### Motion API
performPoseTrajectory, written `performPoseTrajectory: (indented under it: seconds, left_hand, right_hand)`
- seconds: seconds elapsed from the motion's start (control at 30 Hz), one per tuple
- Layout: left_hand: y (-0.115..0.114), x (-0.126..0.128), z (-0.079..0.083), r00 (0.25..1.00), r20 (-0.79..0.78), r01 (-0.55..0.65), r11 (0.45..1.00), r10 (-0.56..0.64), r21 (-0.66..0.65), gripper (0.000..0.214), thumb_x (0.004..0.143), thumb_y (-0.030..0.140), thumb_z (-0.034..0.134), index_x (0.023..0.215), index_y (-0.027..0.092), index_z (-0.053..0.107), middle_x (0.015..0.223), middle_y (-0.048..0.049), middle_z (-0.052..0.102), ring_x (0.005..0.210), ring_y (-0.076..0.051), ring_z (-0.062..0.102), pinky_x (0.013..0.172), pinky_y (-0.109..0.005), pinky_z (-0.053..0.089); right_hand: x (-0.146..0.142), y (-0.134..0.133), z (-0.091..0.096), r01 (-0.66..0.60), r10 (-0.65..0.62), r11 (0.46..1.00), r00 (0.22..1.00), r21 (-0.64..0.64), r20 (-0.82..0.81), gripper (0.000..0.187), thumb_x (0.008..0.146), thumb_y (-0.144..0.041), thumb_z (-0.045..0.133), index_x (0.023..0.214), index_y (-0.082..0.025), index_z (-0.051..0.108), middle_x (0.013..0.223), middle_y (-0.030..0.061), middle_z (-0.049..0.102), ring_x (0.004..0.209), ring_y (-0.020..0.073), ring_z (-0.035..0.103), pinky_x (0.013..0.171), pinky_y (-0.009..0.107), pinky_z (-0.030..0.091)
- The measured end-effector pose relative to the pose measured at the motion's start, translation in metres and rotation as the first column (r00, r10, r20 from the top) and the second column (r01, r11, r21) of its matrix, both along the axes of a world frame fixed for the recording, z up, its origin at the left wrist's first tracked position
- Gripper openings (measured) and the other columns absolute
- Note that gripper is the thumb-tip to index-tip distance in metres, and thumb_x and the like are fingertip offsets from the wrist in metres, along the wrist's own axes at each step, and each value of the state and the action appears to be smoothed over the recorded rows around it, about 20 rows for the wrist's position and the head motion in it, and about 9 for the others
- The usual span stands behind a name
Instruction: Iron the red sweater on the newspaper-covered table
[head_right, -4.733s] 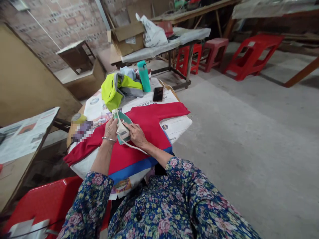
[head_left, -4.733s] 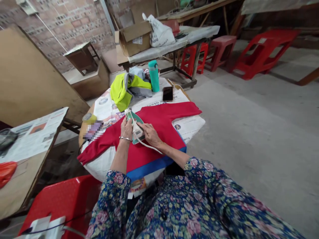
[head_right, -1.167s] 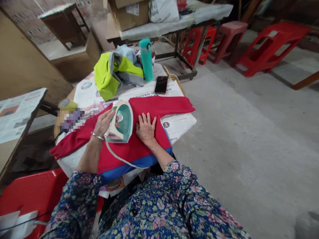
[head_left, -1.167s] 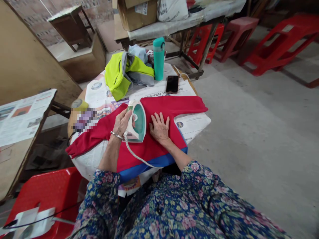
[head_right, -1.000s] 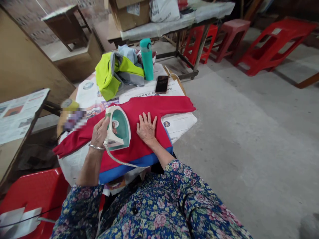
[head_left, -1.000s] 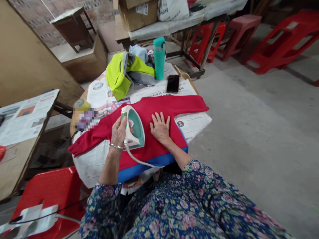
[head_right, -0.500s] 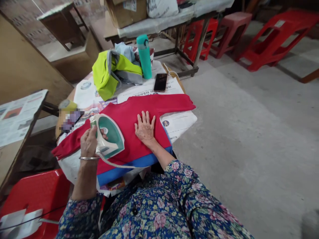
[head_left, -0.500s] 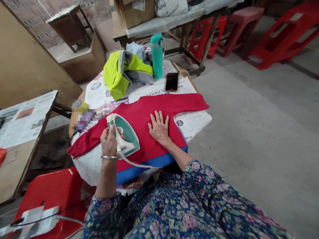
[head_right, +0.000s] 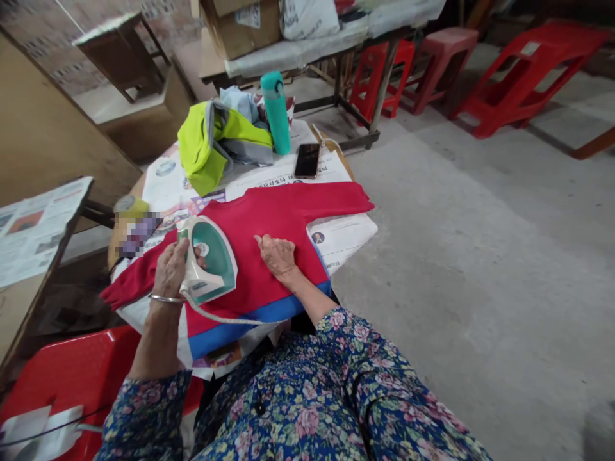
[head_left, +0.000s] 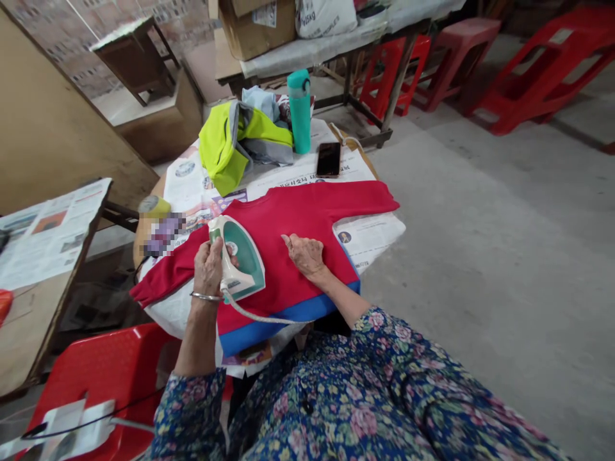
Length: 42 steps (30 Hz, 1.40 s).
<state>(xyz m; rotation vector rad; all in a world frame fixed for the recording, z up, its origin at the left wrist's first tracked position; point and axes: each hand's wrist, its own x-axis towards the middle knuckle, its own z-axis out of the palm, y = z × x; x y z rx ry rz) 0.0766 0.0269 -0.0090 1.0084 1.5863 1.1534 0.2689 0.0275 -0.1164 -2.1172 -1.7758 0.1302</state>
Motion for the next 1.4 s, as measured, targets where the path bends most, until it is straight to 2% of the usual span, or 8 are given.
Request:
performPoseTrajectory:
  seconds: [0.2, 0.3, 0.43, 0.57, 0.7, 0.93, 1.17, 1.4]
  left_hand:
    - [-0.010, -0.003, 0.001, 0.970, 0.012, 0.242, 0.970, -0.243, 0.034, 0.049, 0.073, 0.060, 0.091, 0.080, 0.023, 0.060, 0.058, 0.0039, 0.062, 0.043, -0.013, 0.056, 0.041, -0.024, 0.043]
    - [0.004, 0.004, 0.003, 0.943, 0.036, 0.331, 0.943, -0.332, 0.040, 0.046, 0.070, 0.055, 0.094, 0.080, 0.022, 0.062, 0.062, 0.0033, 0.064, 0.044, -0.012, 0.055, 0.042, -0.024, 0.043]
    - [0.030, 0.024, 0.004, 0.913, 0.080, 0.401, 0.916, -0.401, 0.015, 0.038, 0.076, 0.046, 0.092, 0.076, 0.022, 0.062, 0.060, 0.0029, 0.061, 0.040, -0.011, 0.052, 0.038, -0.024, 0.038]
    - [0.051, 0.049, 0.003, 0.934, 0.113, 0.340, 0.940, -0.340, 0.015, 0.030, 0.085, 0.034, 0.087, 0.077, 0.022, 0.060, 0.060, 0.0042, 0.061, 0.040, -0.010, 0.051, 0.042, -0.024, 0.043]
    - [0.056, 0.059, 0.002, 0.955, 0.114, 0.276, 0.961, -0.275, 0.007, 0.030, 0.091, 0.031, 0.082, 0.076, 0.022, 0.058, 0.060, 0.0047, 0.060, 0.041, -0.011, 0.051, 0.044, -0.025, 0.043]
    - [0.026, 0.037, 0.003, 0.990, 0.024, 0.141, 0.989, -0.139, -0.050, 0.035, 0.088, 0.046, 0.084, 0.078, 0.024, 0.059, 0.053, 0.0034, 0.059, 0.041, -0.014, 0.054, 0.044, -0.026, 0.041]
    - [-0.018, 0.014, 0.001, 0.994, -0.096, 0.050, 0.998, -0.053, -0.029, 0.050, 0.070, 0.068, 0.085, 0.079, 0.024, 0.061, 0.058, 0.0041, 0.060, 0.050, -0.014, 0.054, 0.047, -0.025, 0.042]
    - [-0.003, 0.013, 0.000, 0.951, -0.309, 0.032, 0.999, -0.022, 0.028, 0.039, 0.077, 0.054, 0.080, 0.065, 0.022, 0.060, 0.055, 0.0057, 0.046, 0.058, -0.013, 0.046, 0.052, -0.024, 0.036]
  right_hand:
    - [-0.002, -0.001, 0.000, -0.015, 0.015, 1.000, 1.000, -0.007, 0.024, 0.050, 0.120, -0.047, 0.047, 0.093, -0.017, 0.077, 0.072, 0.0111, 0.078, 0.072, 0.0207, 0.077, 0.059, 0.029, 0.029]
    - [-0.002, -0.002, 0.002, -0.013, 0.014, 0.999, 0.999, -0.030, 0.038, 0.048, 0.120, -0.045, 0.046, 0.094, -0.018, 0.075, 0.076, 0.0127, 0.080, 0.074, 0.0211, 0.077, 0.061, 0.028, 0.032]
    - [-0.002, -0.003, 0.009, -0.030, 0.035, 0.992, 0.999, -0.119, 0.040, 0.044, 0.120, -0.041, 0.045, 0.101, -0.017, 0.076, 0.087, 0.0160, 0.083, 0.081, 0.0235, 0.080, 0.062, 0.028, 0.035]
    - [0.000, -0.005, 0.018, -0.042, 0.051, 0.983, 0.998, -0.181, 0.042, 0.044, 0.120, -0.041, 0.045, 0.106, -0.017, 0.078, 0.091, 0.0173, 0.085, 0.085, 0.0248, 0.082, 0.063, 0.027, 0.037]
    - [0.002, -0.005, 0.024, -0.041, 0.048, 0.981, 0.998, -0.191, 0.034, 0.043, 0.120, -0.040, 0.047, 0.109, -0.017, 0.081, 0.096, 0.0178, 0.086, 0.088, 0.0252, 0.083, 0.063, 0.027, 0.038]
    - [0.003, -0.004, 0.021, -0.038, 0.040, 0.992, 0.999, -0.116, 0.013, 0.039, 0.118, -0.037, 0.052, 0.104, -0.017, 0.082, 0.093, 0.0158, 0.086, 0.084, 0.0227, 0.082, 0.060, 0.029, 0.033]
    - [0.002, -0.004, 0.003, -0.064, 0.065, 0.998, 0.997, -0.015, 0.045, 0.037, 0.116, -0.039, 0.055, 0.099, -0.017, 0.079, 0.084, 0.0126, 0.084, 0.077, 0.0201, 0.078, 0.065, 0.029, 0.034]
    - [0.002, -0.004, -0.002, -0.082, 0.082, 0.997, 0.996, -0.003, 0.025, 0.032, 0.113, -0.035, 0.058, 0.102, -0.017, 0.081, 0.084, 0.0116, 0.084, 0.080, 0.0195, 0.078, 0.066, 0.029, 0.034]
